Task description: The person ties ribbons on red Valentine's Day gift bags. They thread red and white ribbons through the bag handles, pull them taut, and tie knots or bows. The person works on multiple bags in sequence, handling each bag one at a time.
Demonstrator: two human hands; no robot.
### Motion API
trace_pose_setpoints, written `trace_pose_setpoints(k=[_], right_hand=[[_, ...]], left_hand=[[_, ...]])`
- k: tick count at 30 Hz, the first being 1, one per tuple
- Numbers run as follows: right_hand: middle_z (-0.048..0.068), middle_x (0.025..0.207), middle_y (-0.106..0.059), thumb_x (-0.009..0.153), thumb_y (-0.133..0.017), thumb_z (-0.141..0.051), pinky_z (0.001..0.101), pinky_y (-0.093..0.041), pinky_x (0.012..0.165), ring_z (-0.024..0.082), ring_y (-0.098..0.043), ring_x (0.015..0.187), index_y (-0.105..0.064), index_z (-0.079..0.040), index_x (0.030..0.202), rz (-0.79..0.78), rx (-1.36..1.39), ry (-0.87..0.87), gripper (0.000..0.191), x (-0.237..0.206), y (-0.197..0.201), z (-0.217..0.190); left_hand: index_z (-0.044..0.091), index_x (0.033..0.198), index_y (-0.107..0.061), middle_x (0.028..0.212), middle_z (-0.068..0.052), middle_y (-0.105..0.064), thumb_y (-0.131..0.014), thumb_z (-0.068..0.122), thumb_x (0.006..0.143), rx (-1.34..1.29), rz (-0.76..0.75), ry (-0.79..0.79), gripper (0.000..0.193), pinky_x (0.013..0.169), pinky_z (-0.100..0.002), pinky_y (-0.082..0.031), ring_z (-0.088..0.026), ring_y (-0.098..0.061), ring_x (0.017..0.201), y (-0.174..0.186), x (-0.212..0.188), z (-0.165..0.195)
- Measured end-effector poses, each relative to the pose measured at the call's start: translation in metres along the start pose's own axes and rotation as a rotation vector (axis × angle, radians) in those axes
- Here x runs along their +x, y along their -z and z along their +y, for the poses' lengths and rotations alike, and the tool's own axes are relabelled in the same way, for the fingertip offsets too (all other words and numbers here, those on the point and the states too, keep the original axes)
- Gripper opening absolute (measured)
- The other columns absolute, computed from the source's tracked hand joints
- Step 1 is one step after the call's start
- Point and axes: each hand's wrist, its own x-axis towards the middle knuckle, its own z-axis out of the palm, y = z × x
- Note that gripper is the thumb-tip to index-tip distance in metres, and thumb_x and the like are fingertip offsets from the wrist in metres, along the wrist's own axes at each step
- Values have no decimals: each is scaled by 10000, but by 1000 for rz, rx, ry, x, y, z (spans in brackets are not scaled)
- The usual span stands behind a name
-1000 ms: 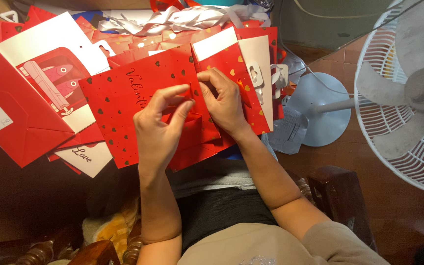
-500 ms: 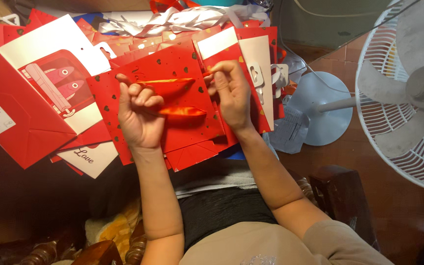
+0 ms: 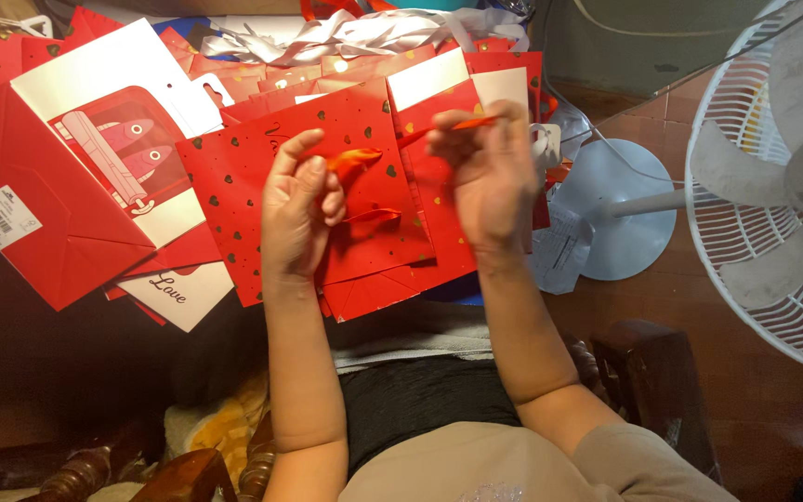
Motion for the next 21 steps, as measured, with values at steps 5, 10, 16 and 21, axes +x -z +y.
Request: trace_pose_setpoints(k=[5, 10, 16, 21], right_hand=[[247, 1203, -685, 1207, -423, -202, 450, -553, 1055, 312, -709, 1097, -459, -104, 1301, 52, -58, 180, 141, -3, -5, -32], [189, 1414, -601, 1067, -581, -89, 435, -508, 1172, 325, -610, 1339, -500, -74, 1373, -119, -964, 347, 318, 0, -24, -19], [124, 1413, -534, 941, -702, 18, 446, -393, 1204, 354, -488, 1411, -653, -16, 1290, -240, -1609, 410, 354, -2, -37, 0], [76, 1190, -574, 907, -750, -29, 422, -450, 1030, 300, -564, 1169, -694, -49, 1066, -194, -1625, 400, 170, 1, -37, 3]], left_hand=[[41, 1382, -528, 903, -14, -626, -687, 109, 1016, 239, 51, 14, 404, 574, -212, -461, -75, -574, 677, -16, 4, 2], [35, 1385, -534, 946, -31, -651, -681, 110, 1026, 254, 54, 6, 395, 640, -219, -513, -71, -597, 725, -25, 6, 0], [25, 1400, -526, 1002, -55, -655, -692, 57, 1013, 307, 5, -21, 422, 695, -237, -539, -86, -623, 788, -24, 2, -3], [23, 1407, -521, 1021, -71, -671, -671, 56, 1017, 291, 47, 4, 419, 700, -256, -570, -106, -651, 787, -24, 1, -1]])
